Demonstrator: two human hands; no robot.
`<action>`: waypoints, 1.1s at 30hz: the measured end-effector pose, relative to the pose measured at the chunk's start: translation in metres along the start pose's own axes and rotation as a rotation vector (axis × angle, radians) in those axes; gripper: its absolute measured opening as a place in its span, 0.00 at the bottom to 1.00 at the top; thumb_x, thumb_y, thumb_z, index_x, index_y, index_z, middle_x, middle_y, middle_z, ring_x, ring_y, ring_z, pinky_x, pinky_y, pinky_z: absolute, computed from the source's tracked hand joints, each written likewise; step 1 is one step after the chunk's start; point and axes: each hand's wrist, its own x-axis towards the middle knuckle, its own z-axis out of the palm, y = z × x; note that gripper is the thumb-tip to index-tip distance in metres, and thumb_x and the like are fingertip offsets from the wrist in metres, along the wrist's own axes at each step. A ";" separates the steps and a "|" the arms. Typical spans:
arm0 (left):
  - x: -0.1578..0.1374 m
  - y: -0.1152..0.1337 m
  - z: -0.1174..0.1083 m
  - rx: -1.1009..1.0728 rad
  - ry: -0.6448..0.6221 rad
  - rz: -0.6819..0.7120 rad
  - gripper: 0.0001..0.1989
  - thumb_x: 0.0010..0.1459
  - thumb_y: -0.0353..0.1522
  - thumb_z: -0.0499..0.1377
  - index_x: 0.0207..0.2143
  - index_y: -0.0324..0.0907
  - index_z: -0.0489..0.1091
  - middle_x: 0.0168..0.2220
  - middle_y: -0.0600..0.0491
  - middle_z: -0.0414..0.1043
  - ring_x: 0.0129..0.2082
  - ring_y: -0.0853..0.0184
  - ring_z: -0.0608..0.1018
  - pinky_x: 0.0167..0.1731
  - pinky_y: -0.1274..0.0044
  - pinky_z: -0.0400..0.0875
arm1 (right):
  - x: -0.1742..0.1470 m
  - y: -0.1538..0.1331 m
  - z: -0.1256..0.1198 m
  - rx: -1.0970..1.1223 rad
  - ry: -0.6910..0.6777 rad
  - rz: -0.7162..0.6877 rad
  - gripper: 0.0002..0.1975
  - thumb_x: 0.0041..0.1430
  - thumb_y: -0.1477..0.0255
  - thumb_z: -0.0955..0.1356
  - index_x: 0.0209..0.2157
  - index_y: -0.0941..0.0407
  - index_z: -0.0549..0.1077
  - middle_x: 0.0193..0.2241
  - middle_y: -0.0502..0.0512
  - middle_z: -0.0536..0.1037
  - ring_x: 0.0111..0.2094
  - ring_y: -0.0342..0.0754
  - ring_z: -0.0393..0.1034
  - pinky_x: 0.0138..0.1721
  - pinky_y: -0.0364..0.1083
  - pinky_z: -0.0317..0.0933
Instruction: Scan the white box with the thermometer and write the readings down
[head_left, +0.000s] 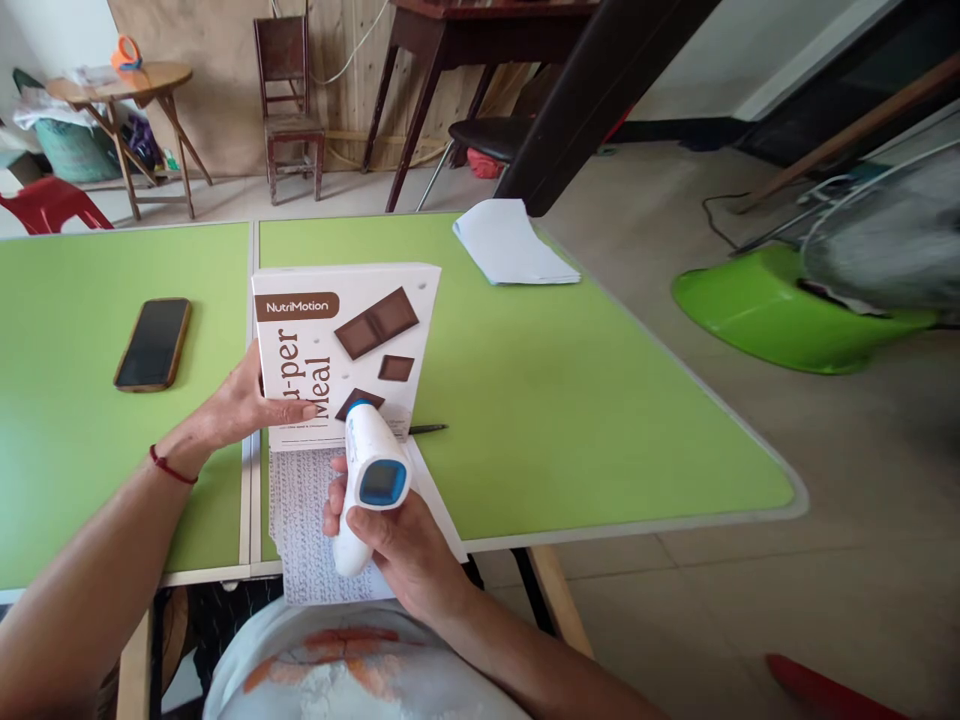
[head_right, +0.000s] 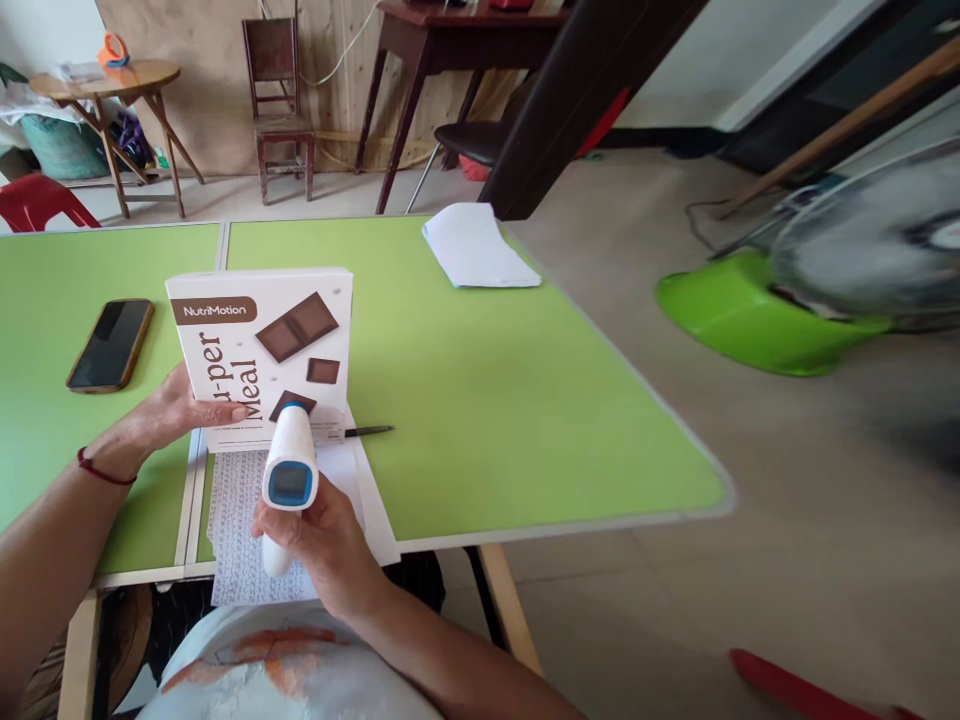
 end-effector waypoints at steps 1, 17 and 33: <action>0.000 0.000 0.000 0.000 -0.004 0.003 0.27 0.48 0.36 0.73 0.47 0.38 0.68 0.42 0.46 0.78 0.40 0.60 0.79 0.39 0.71 0.76 | 0.000 0.000 0.000 0.001 0.002 -0.001 0.22 0.48 0.53 0.78 0.36 0.53 0.74 0.28 0.49 0.73 0.31 0.46 0.68 0.38 0.49 0.60; 0.000 -0.005 -0.002 0.013 0.009 0.005 0.27 0.47 0.37 0.74 0.46 0.38 0.69 0.42 0.46 0.77 0.39 0.61 0.78 0.37 0.73 0.76 | -0.001 -0.002 0.002 0.015 0.021 0.003 0.22 0.48 0.55 0.79 0.40 0.52 0.75 0.28 0.49 0.73 0.30 0.47 0.68 0.38 0.49 0.62; 0.002 -0.004 -0.001 0.008 -0.017 0.049 0.23 0.48 0.37 0.73 0.42 0.37 0.70 0.41 0.46 0.76 0.37 0.63 0.77 0.36 0.74 0.75 | -0.002 0.003 -0.002 -0.016 0.000 -0.003 0.23 0.50 0.54 0.78 0.41 0.52 0.73 0.30 0.50 0.74 0.31 0.47 0.69 0.36 0.49 0.62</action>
